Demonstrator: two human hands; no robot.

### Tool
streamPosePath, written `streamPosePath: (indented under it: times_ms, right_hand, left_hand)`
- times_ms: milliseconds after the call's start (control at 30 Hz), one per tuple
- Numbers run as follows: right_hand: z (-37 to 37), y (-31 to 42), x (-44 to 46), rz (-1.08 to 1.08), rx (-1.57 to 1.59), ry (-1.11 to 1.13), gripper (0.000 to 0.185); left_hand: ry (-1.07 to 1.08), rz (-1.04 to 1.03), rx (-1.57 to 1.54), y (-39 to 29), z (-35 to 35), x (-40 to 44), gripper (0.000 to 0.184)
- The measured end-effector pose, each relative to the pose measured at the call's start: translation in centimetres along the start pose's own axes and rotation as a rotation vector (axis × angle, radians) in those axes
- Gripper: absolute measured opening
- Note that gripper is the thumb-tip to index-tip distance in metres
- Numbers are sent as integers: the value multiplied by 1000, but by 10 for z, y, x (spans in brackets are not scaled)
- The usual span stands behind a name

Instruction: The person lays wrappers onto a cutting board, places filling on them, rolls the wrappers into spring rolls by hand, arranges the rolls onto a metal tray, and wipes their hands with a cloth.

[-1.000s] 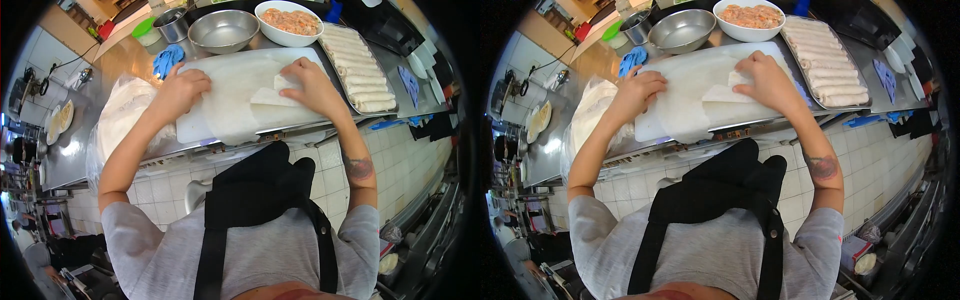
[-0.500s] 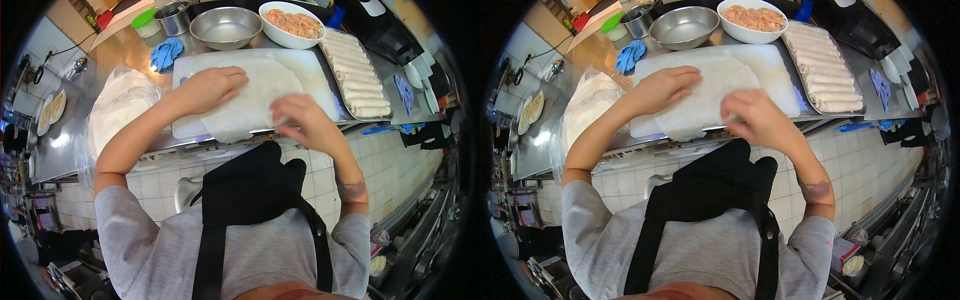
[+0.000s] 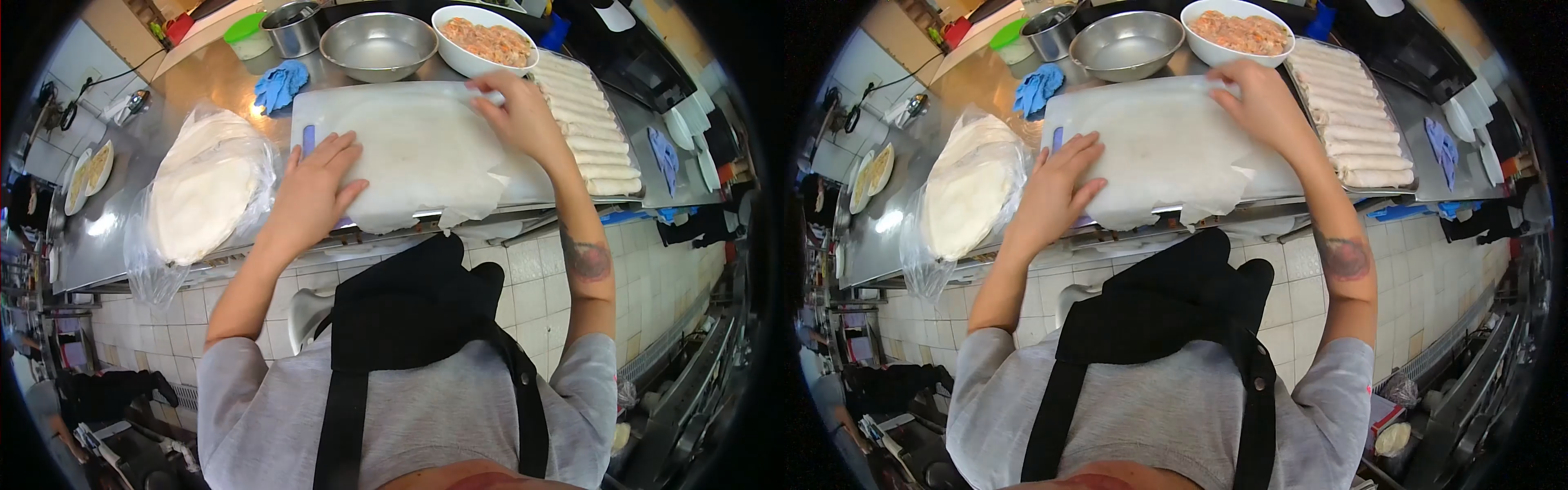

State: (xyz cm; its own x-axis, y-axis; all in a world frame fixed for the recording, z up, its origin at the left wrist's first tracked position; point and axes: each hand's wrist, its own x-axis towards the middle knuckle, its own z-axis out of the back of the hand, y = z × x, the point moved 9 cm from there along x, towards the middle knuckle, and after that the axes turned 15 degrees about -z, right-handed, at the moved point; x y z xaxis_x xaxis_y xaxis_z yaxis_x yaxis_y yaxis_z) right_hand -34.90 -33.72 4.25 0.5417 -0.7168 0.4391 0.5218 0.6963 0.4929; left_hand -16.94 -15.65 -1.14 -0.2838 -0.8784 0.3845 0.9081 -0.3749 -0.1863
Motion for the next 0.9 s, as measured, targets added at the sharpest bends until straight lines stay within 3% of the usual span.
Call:
streamPosePath:
  times_ms: [67,133,200,300,500,600,667,900]
  right_hand:
    - [-13,35,24,242,-89,-65,28]
    - [-41,54,46,271,-115,20,32]
    - [-102,54,73,275,-283,271,31]
    - [-120,56,85,84,-441,494,31]
    - [-111,56,92,126,-209,394,12]
    - [-73,75,73,343,-41,-16,17]
    - [-75,81,59,338,-26,-34,17]
    - [-132,57,86,137,-519,408,32]
  left_hand:
    - [-60,50,-17,8,1,-3,43]
    - [-122,78,-28,10,1,-3,40]
    - [-256,108,-54,18,6,-9,35]
    - [-388,170,-134,22,12,-16,28]
    - [-474,152,-222,24,15,-24,20]
    - [-472,120,-198,24,15,-23,20]
    - [-473,117,-194,25,14,-22,21]
    - [-482,128,-234,26,13,-25,23]
